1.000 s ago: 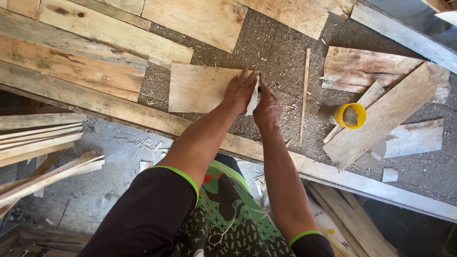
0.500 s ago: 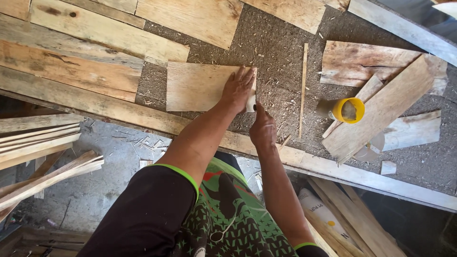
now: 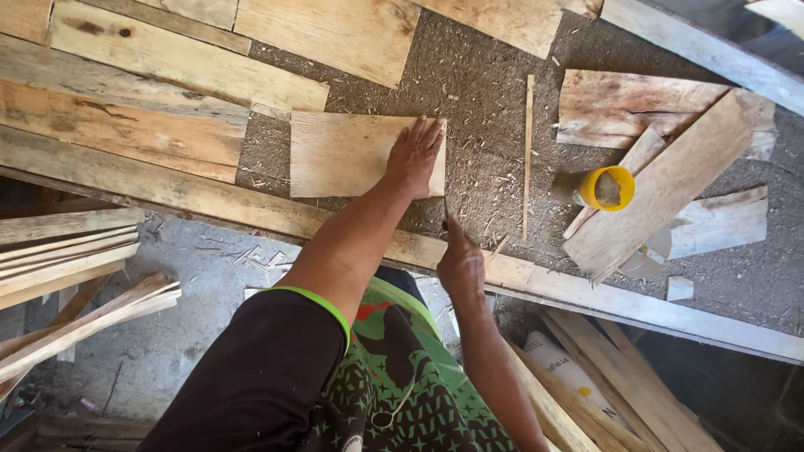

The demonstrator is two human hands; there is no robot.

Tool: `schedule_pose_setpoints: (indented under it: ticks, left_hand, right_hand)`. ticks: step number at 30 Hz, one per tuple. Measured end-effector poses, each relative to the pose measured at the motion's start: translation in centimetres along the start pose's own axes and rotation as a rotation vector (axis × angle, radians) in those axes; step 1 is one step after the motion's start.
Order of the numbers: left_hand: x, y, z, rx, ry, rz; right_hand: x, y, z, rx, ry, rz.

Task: The person is seen cutting and fitting thin wood panels onto a larger surface using a utility knife.

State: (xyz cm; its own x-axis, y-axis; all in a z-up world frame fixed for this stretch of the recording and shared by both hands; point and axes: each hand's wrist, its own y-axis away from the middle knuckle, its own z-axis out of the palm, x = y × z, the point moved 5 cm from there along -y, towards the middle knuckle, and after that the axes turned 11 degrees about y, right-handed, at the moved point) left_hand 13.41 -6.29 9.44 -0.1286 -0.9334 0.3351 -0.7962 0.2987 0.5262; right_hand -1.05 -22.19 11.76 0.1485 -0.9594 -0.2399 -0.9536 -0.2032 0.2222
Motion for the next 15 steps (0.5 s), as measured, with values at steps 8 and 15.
schedule_pose_setpoints:
  ticks: [8, 15]
  left_hand:
    - [-0.5, 0.3, 1.6, 0.041, -0.008, 0.028]
    - [-4.8, 9.2, 4.1, 0.868, 0.634, 0.139]
  right_hand:
    - [3.0, 0.8, -2.7, 0.002, -0.014, 0.138]
    - [8.6, -1.6, -0.7, 0.379, 0.227, 0.123]
